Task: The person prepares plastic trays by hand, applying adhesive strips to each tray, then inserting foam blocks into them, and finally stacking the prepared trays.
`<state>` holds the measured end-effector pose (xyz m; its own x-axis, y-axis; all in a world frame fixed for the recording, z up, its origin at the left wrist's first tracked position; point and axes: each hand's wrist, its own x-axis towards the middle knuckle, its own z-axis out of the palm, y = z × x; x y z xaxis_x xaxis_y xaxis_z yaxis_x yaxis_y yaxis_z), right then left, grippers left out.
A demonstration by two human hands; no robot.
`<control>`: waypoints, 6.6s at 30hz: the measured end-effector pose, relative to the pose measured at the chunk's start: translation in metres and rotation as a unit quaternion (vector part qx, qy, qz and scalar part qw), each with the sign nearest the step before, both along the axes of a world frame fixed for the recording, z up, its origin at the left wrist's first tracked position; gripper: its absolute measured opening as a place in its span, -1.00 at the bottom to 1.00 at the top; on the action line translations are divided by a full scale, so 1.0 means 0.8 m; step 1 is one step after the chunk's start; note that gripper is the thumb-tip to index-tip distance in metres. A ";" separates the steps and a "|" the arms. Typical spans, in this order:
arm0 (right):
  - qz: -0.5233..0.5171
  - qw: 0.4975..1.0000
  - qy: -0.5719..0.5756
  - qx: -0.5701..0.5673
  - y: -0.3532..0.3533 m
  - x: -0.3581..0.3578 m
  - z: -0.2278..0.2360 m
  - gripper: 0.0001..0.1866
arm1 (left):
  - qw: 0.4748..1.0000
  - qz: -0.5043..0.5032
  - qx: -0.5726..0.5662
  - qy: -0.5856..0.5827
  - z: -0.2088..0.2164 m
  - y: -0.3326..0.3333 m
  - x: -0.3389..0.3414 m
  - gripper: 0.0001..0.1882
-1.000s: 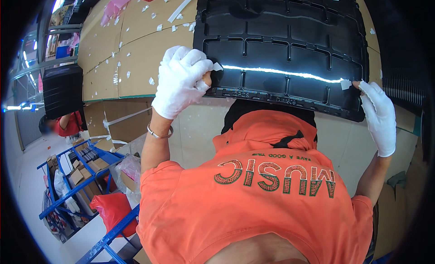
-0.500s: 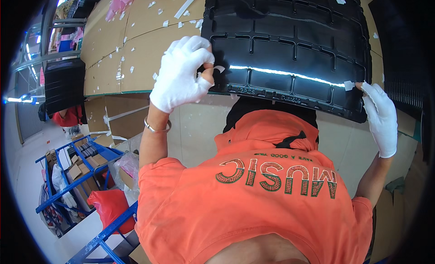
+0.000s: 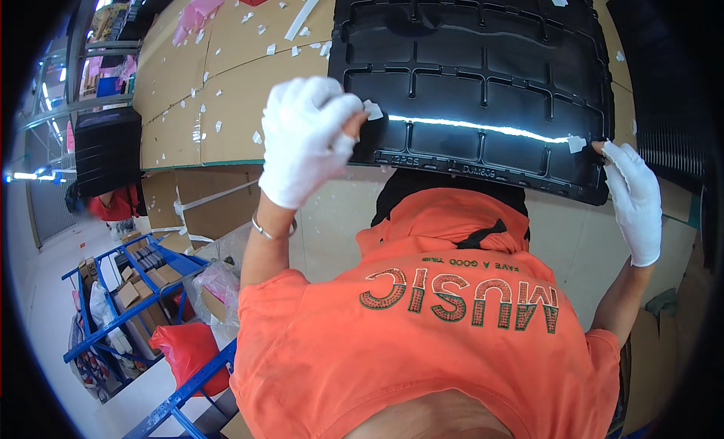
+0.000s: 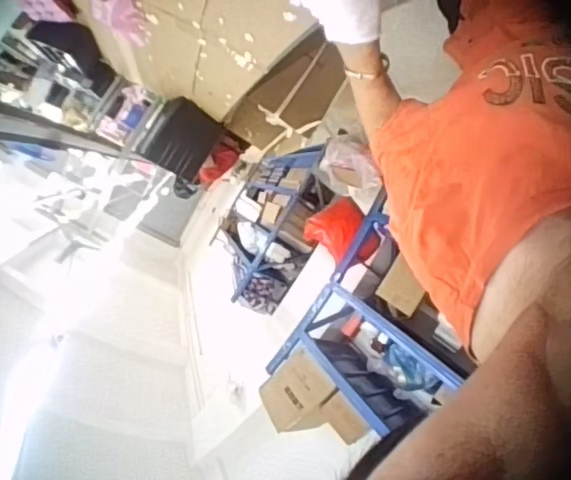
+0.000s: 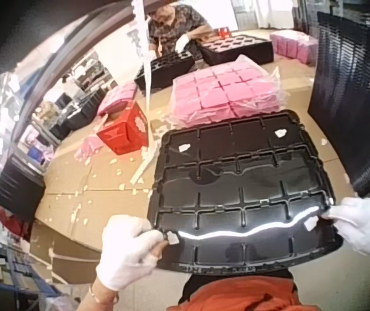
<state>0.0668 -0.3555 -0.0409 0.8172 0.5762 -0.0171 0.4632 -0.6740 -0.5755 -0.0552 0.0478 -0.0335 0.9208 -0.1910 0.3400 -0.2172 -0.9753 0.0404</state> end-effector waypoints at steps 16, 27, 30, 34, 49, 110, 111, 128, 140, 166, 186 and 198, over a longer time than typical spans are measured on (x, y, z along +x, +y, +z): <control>0.016 1.000 -0.011 0.016 0.004 0.011 0.004 -0.75 | 0.990 0.016 0.130 0.055 -0.011 -0.016 -0.008 -0.65; -0.051 0.998 -0.016 0.023 -0.023 0.035 -0.016 -0.70 | 0.996 0.080 -0.022 0.022 -0.014 -0.005 -0.008 -0.80; -0.092 0.995 0.030 0.013 -0.034 0.042 -0.023 -0.66 | 0.991 0.113 -0.035 0.062 -0.016 -0.013 0.004 -0.76; -0.122 0.991 0.039 0.029 -0.051 0.046 -0.045 -0.62 | 0.983 0.123 -0.086 0.106 -0.016 -0.010 0.011 -0.76; -0.143 0.989 0.038 0.000 -0.057 0.046 -0.062 -0.59 | 0.995 0.060 -0.067 0.049 -0.022 -0.010 0.009 -0.88; -0.134 0.991 0.021 -0.019 -0.058 0.046 -0.076 -0.60 | 0.963 0.201 -0.150 0.101 -0.022 -0.009 0.015 -0.59; -0.140 0.990 0.014 -0.018 -0.055 0.046 -0.075 -0.60 | 0.963 0.201 -0.150 0.098 -0.023 -0.007 0.014 -0.59; -0.163 0.985 0.052 -0.019 -0.061 0.043 -0.074 -0.58 | 0.993 0.089 -0.073 0.016 -0.028 -0.016 0.011 -0.89; -0.142 0.988 0.027 -0.051 -0.062 0.045 -0.083 -0.58 | 0.992 0.098 -0.060 -0.041 -0.045 -0.008 -0.009 -0.82; -0.167 0.984 0.051 -0.016 -0.059 0.036 -0.079 -0.61 | 0.973 0.197 -0.121 0.014 -0.042 -0.004 0.021 -0.89; -0.046 0.996 -0.032 0.070 0.041 0.009 0.025 -0.74 | 0.995 0.043 -0.083 -0.039 -0.043 -0.001 0.002 -0.85; -0.055 0.996 -0.030 0.062 0.040 0.009 0.016 -0.74 | 0.996 0.032 -0.044 -0.077 -0.043 -0.005 -0.027 -0.77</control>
